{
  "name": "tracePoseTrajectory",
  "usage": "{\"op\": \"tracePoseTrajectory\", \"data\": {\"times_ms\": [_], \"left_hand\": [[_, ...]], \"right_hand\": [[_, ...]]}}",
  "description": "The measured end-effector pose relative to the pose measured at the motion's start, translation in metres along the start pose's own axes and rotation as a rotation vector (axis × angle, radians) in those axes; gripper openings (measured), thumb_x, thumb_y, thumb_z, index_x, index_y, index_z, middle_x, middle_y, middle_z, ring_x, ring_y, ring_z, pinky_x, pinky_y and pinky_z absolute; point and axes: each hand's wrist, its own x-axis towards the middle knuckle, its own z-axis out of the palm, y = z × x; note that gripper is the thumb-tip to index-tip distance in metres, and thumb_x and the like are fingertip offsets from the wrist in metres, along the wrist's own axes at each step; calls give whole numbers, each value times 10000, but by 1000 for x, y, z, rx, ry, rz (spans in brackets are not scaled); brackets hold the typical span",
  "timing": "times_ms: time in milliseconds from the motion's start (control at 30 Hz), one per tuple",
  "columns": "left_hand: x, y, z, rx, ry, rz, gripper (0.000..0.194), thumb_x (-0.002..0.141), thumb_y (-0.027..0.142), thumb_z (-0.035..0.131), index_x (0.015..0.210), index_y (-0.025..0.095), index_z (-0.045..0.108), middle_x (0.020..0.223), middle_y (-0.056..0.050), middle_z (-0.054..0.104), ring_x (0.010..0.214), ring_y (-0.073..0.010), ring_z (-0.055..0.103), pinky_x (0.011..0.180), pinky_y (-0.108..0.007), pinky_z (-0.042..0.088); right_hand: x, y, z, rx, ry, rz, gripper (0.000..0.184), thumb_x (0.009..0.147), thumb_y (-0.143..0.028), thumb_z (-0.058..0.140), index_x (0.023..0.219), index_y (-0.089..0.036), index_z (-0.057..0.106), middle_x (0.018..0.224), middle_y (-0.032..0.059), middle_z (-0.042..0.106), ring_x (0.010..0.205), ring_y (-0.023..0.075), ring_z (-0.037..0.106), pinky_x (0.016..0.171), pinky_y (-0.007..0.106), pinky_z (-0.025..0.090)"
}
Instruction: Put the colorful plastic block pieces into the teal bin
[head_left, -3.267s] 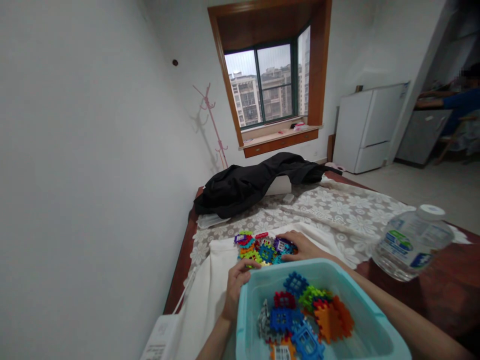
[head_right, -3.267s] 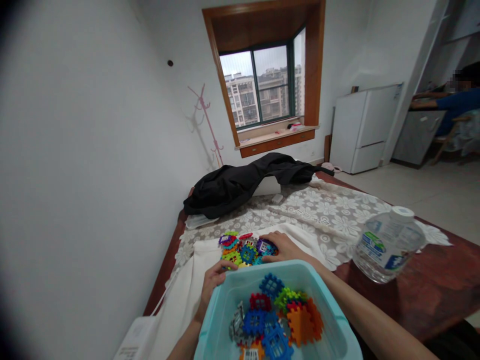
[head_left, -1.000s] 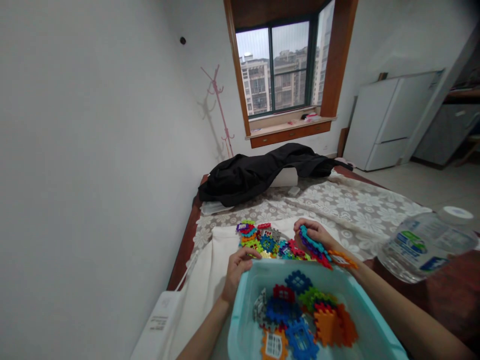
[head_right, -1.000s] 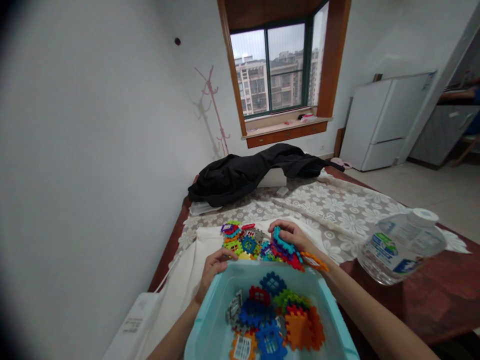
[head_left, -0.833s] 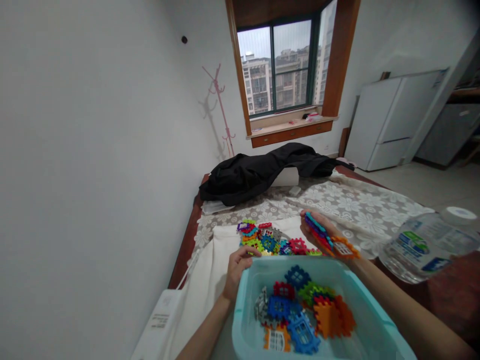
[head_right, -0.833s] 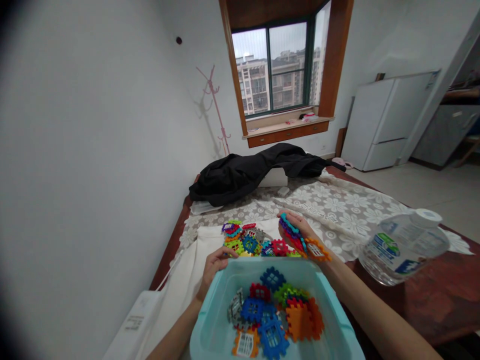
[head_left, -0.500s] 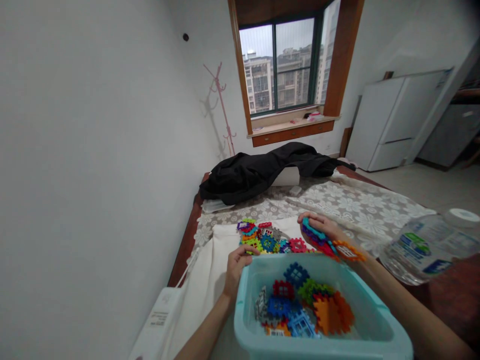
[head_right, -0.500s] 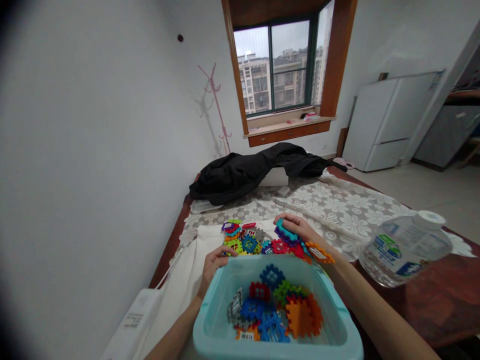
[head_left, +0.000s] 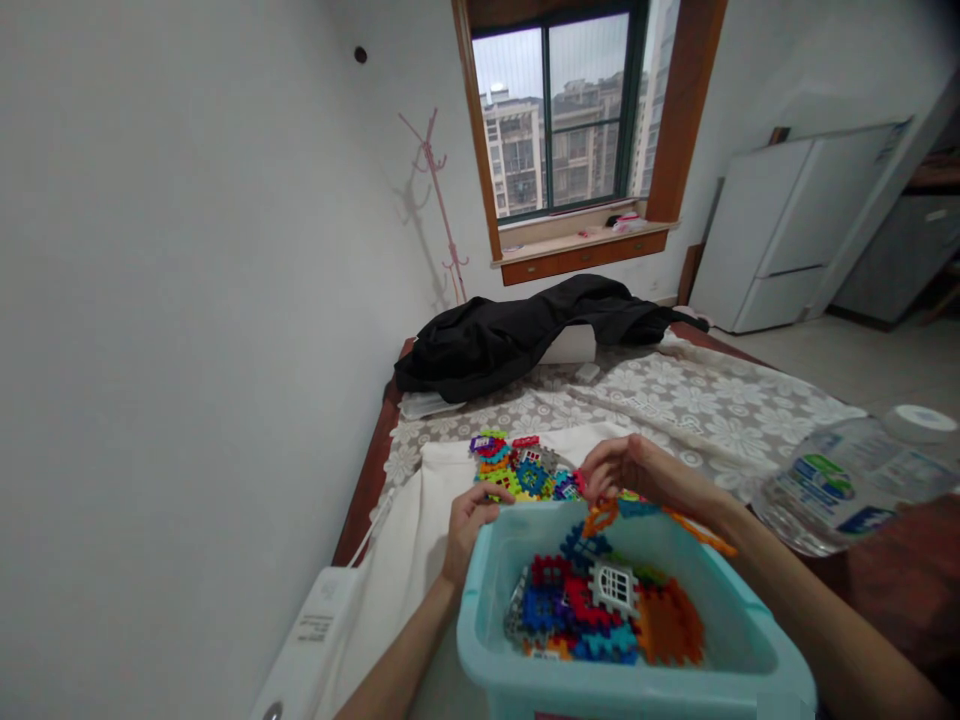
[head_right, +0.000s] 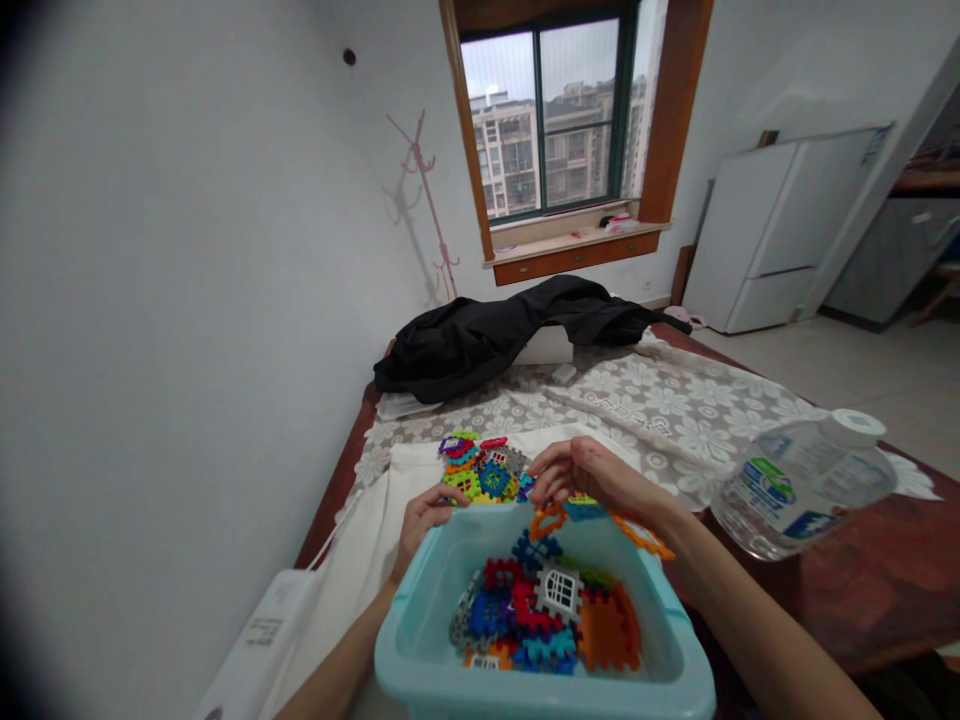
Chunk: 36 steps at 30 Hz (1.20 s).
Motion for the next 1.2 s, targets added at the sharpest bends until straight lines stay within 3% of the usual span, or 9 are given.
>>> {"op": "tracePoseTrajectory", "data": {"times_ms": [167,467,567,667,800,867,967,1067,1200], "left_hand": [[-1,0,0,-7,7,16,230,649,336,678,766,147,737,594,5,603,514,-119,438,508,-233,303],[0,-4,-3,16,-9,31,228,672,318,658,794,145,743,603,3,605,523,-124,443,509,-228,296],[1,-7,-5,13,-20,39,220,687,313,656,800,146,745,635,-7,626,545,-130,464,524,-232,309],[1,-8,-5,-2,-30,31,226,688,315,664,814,147,747,637,-8,631,548,-135,472,529,-237,316],[0,-5,-4,6,-21,50,225,689,318,667,803,144,753,674,-22,661,583,-145,497,546,-242,338],[-1,-3,-4,15,-13,57,228,688,320,668,798,142,757,692,-31,676,600,-150,511,557,-243,348],[-1,-2,-3,13,-7,59,232,678,323,672,793,140,757,701,-38,684,604,-152,517,566,-244,353],[-1,-4,-3,3,-18,54,234,687,329,667,800,144,753,654,-23,649,570,-143,487,550,-242,332],[0,-8,-5,13,-32,66,235,699,326,667,810,140,757,676,-30,662,579,-145,500,551,-243,329]], "right_hand": [[-3,1,-4,11,-179,109,875,846,-881,581,1305,-147,711,1100,192,819,971,303,809,824,356,610],[5,15,-10,-8,-122,-35,767,960,-796,516,1301,-134,699,1036,176,825,950,276,809,860,376,622],[14,27,-16,23,-14,-127,672,981,-766,529,1243,-178,723,941,119,825,881,247,796,825,362,611],[25,40,-23,-29,210,-219,516,1028,-664,544,1139,-203,750,903,84,807,839,215,765,810,348,594],[32,50,-29,-531,440,-254,435,1030,-590,577,1157,-217,762,1108,124,790,1044,270,732,933,438,583],[34,57,-31,-868,410,-316,441,1004,-580,623,1250,-236,749,1307,148,738,1235,317,668,1087,524,516],[36,71,-33,-1181,217,-356,582,970,-597,661,1437,-251,658,1509,170,621,1403,367,563,1187,592,435],[37,83,-34,-1257,70,-307,645,992,-555,642,1558,-262,542,1562,162,581,1421,352,564,1190,563,453],[36,83,-33,-1248,76,-312,633,994,-553,643,1544,-254,552,1503,147,638,1357,333,623,1177,510,481]]}}
